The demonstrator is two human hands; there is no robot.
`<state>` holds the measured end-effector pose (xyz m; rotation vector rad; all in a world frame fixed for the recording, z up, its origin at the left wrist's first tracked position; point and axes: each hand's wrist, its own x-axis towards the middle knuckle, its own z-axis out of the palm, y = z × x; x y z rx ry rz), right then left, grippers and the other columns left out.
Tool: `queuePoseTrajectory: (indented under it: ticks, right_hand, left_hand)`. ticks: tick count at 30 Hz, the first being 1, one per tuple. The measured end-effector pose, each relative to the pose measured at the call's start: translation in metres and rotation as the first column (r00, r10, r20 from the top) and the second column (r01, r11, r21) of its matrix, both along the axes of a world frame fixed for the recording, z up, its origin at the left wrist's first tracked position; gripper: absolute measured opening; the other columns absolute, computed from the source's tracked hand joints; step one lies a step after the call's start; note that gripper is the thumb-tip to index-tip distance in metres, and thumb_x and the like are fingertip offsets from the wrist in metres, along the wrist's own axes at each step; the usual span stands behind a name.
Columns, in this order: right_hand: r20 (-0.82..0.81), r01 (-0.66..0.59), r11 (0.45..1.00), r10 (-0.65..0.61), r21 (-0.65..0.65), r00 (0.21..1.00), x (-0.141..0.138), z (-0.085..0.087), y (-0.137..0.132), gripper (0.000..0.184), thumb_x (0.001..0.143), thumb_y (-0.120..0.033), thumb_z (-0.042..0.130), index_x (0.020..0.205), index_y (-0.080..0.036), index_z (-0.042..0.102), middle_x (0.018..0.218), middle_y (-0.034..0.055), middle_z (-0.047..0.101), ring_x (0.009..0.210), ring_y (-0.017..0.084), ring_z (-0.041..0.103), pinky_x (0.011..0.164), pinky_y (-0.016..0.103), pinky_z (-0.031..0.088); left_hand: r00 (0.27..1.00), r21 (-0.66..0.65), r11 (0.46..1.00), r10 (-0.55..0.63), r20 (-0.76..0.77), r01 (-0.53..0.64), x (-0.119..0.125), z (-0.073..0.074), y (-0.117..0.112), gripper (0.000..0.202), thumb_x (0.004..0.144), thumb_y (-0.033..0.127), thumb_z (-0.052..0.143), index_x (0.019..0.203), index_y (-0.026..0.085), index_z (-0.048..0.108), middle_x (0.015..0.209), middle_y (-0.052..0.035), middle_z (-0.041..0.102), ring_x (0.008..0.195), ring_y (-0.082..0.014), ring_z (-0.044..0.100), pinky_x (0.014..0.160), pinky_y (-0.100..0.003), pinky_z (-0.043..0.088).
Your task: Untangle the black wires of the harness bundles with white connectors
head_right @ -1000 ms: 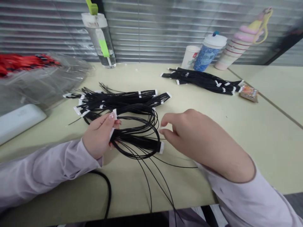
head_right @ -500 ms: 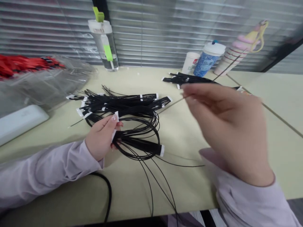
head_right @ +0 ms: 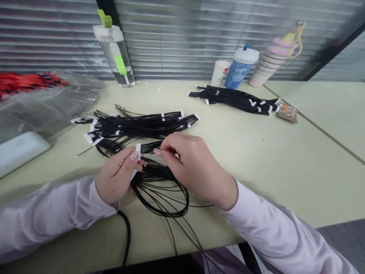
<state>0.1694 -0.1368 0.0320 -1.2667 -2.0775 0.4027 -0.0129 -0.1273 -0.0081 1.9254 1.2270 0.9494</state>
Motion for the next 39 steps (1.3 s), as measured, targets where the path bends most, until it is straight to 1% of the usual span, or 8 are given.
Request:
queuePoseTrajectory:
  ticks: [14, 25, 28, 31, 33, 35, 37, 39]
  right_hand:
    - [0.121, -0.006, 1.0, 0.007, -0.012, 0.993, -0.01, -0.002, -0.002, 0.018, 0.083, -0.02, 0.046, 0.069, -0.014, 0.056, 0.064, -0.0021, 0.054, 0.059, 0.006, 0.043, 0.056, 0.02, 0.03]
    - [0.077, -0.038, 0.999, 0.04, -0.026, 0.996, -0.013, -0.005, 0.001, 0.018, 0.083, -0.021, 0.047, 0.069, -0.015, 0.057, 0.062, -0.0038, 0.055, 0.056, 0.005, 0.044, 0.055, 0.018, 0.033]
    - [0.113, -0.004, 0.999, -0.002, 0.048, 0.994, 0.001, -0.007, 0.009, 0.01, 0.077, -0.026, 0.057, 0.08, -0.016, 0.059, 0.068, -0.0027, 0.057, 0.059, 0.007, 0.048, 0.057, 0.019, 0.037]
    - [0.286, 0.041, 0.989, -0.082, 0.144, 0.955, 0.017, -0.011, 0.02, 0.056, 0.064, -0.028, 0.069, 0.115, -0.014, 0.05, 0.097, 0.0077, 0.057, 0.084, 0.017, 0.054, 0.071, 0.027, 0.043]
    - [0.416, 0.069, 0.967, -0.169, 0.246, 0.894, 0.026, -0.015, 0.029, 0.066, 0.065, -0.028, 0.068, 0.125, -0.012, 0.042, 0.115, 0.0155, 0.05, 0.101, 0.025, 0.049, 0.079, 0.034, 0.042]
    - [0.466, 0.074, 0.901, -0.289, 0.427, 0.836, 0.03, -0.016, 0.036, 0.053, 0.071, -0.028, 0.061, 0.12, -0.014, 0.047, 0.121, 0.0168, 0.047, 0.107, 0.029, 0.046, 0.082, 0.039, 0.039]
    - [0.449, 0.056, 0.816, -0.372, 0.575, 0.813, 0.033, -0.013, 0.038, 0.039, 0.073, -0.033, 0.057, 0.109, -0.015, 0.054, 0.115, 0.0146, 0.053, 0.101, 0.029, 0.048, 0.08, 0.04, 0.037]
    - [0.447, 0.05, 0.825, -0.355, 0.563, 0.821, 0.035, -0.004, 0.034, 0.034, 0.073, -0.042, 0.056, 0.093, -0.014, 0.058, 0.095, 0.0115, 0.06, 0.086, 0.024, 0.053, 0.072, 0.035, 0.038]
  left_hand:
    - [0.995, 0.124, 0.989, -0.065, -0.078, 0.074, -0.001, 0.0, -0.001, 0.029, 0.09, 0.029, 0.031, 0.069, 0.017, 0.049, 0.056, 0.0018, 0.055, 0.051, -0.0098, 0.051, 0.05, -0.021, 0.039]
    - [0.991, 0.067, 0.991, -0.108, -0.075, 0.113, -0.001, -0.002, 0.002, 0.028, 0.088, 0.03, 0.033, 0.072, 0.017, 0.053, 0.059, 0.0011, 0.058, 0.054, -0.0106, 0.054, 0.052, -0.021, 0.041]
    - [0.999, -0.035, 0.999, -0.035, 0.005, 0.035, 0.0, -0.002, 0.004, 0.032, 0.088, 0.035, 0.033, 0.069, 0.017, 0.051, 0.06, 0.0008, 0.058, 0.051, -0.0099, 0.052, 0.049, -0.021, 0.041]
    - [0.999, -0.099, 0.995, 0.022, 0.046, -0.017, 0.0, -0.002, 0.007, 0.035, 0.088, 0.038, 0.034, 0.066, 0.017, 0.05, 0.058, 0.0003, 0.057, 0.048, -0.0095, 0.05, 0.045, -0.021, 0.04]
    - [0.999, -0.085, 0.996, -0.012, 0.037, 0.015, 0.001, -0.001, 0.009, 0.035, 0.087, 0.037, 0.035, 0.064, 0.016, 0.051, 0.057, 0.0001, 0.057, 0.05, -0.0097, 0.05, 0.048, -0.021, 0.041]
    - [0.998, -0.068, 0.997, -0.044, 0.04, 0.046, 0.001, -0.001, 0.011, 0.035, 0.087, 0.035, 0.035, 0.064, 0.016, 0.052, 0.058, -0.0002, 0.057, 0.053, -0.0099, 0.051, 0.052, -0.021, 0.042]
    - [0.998, -0.07, 0.997, -0.013, 0.067, 0.018, 0.0, -0.002, 0.012, 0.035, 0.087, 0.036, 0.036, 0.064, 0.016, 0.052, 0.06, -0.0002, 0.057, 0.054, -0.0098, 0.051, 0.053, -0.021, 0.043]
    - [0.992, -0.103, 0.993, 0.072, 0.103, -0.061, 0.001, -0.003, 0.012, 0.036, 0.086, 0.039, 0.037, 0.064, 0.016, 0.052, 0.057, 0.0005, 0.054, 0.049, -0.009, 0.049, 0.048, -0.02, 0.042]
